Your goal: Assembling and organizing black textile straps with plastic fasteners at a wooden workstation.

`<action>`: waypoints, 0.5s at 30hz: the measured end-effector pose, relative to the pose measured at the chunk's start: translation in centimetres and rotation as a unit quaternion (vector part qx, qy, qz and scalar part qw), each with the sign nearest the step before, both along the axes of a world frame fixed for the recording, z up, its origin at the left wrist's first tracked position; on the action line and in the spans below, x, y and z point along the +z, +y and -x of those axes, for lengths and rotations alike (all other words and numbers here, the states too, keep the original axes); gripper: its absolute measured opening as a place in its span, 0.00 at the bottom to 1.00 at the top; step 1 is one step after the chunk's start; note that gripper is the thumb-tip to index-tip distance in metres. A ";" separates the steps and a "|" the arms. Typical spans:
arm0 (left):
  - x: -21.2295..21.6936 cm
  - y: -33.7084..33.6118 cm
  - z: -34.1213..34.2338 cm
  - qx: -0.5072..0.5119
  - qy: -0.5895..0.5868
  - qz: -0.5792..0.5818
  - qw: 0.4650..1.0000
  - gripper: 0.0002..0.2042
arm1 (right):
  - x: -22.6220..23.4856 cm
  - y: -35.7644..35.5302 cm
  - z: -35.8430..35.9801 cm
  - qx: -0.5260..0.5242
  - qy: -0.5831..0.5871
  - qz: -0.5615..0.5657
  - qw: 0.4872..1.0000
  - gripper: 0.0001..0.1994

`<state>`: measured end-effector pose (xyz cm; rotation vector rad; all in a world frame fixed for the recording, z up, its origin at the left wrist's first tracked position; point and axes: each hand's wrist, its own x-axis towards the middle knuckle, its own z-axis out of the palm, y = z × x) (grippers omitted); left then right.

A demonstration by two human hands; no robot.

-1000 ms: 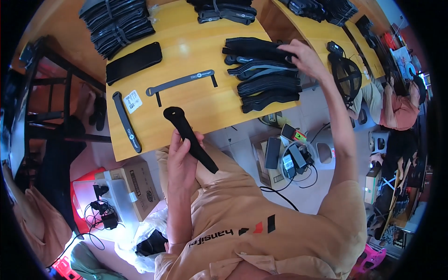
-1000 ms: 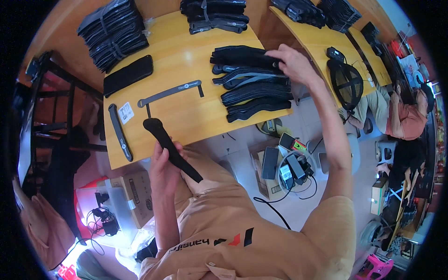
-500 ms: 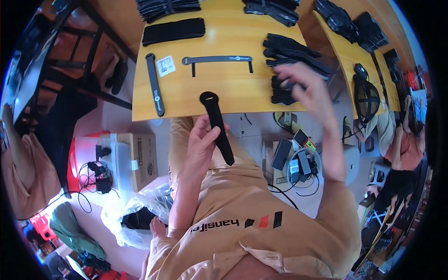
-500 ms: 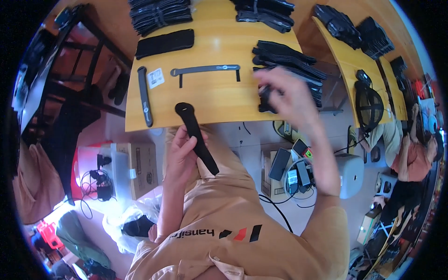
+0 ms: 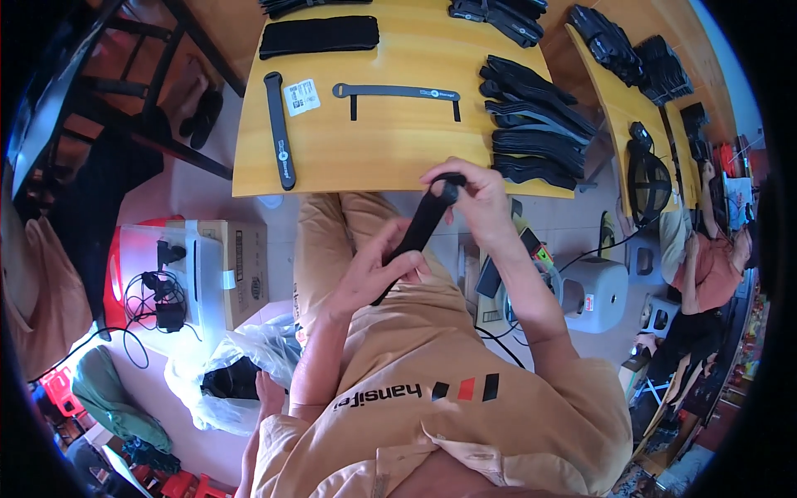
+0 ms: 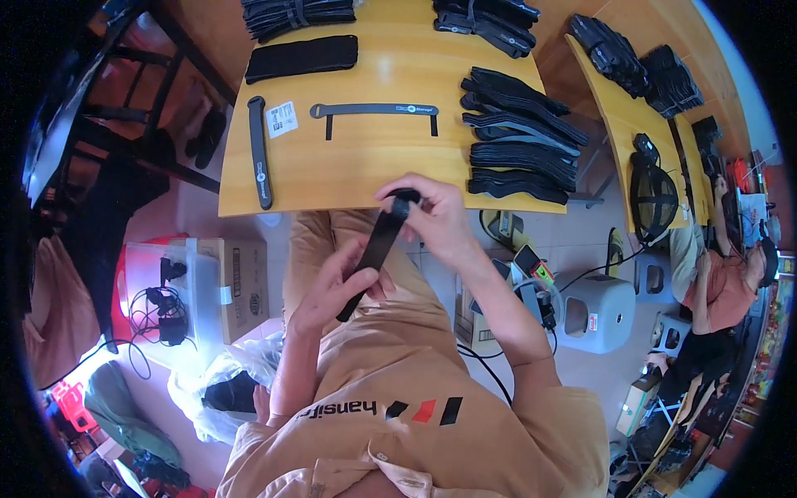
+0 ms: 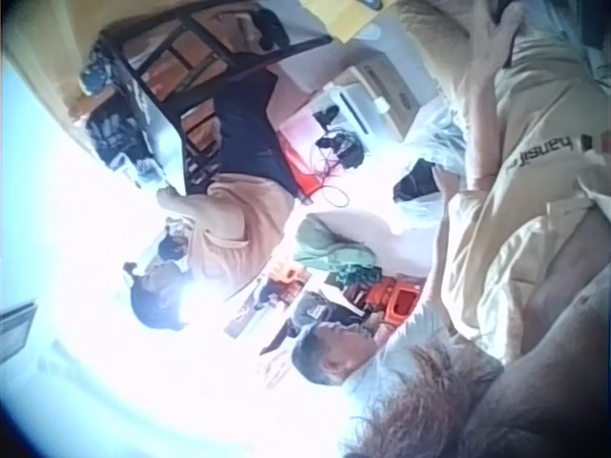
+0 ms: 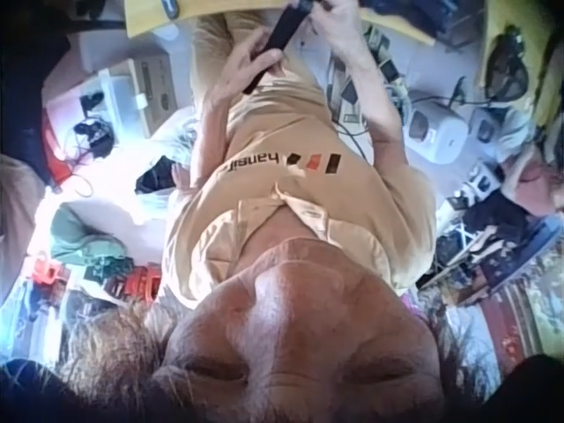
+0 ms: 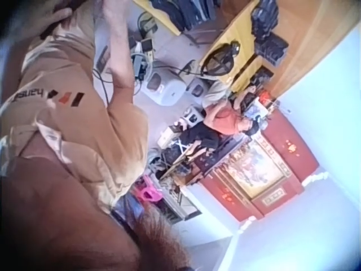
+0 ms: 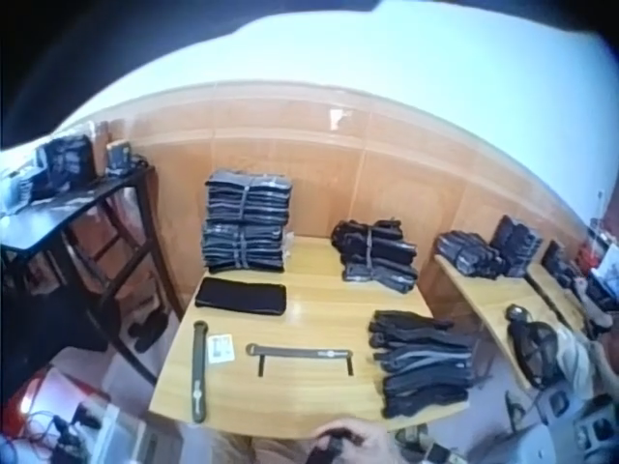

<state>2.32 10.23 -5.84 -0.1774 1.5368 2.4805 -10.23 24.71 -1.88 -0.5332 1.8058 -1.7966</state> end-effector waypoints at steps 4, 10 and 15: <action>-0.3 -0.6 -0.9 -0.101 -0.043 -0.081 0.991 0.11 | -0.7 0.9 1.2 -0.005 -0.042 0.051 0.998 0.12; -0.8 -0.7 -0.8 -0.040 -0.044 0.179 0.982 0.09 | -0.7 0.9 1.7 0.009 -0.030 0.046 0.998 0.11; -0.2 -2.8 0.0 0.048 0.060 0.296 0.952 0.12 | -1.0 2.0 2.4 0.008 0.048 0.050 0.998 0.11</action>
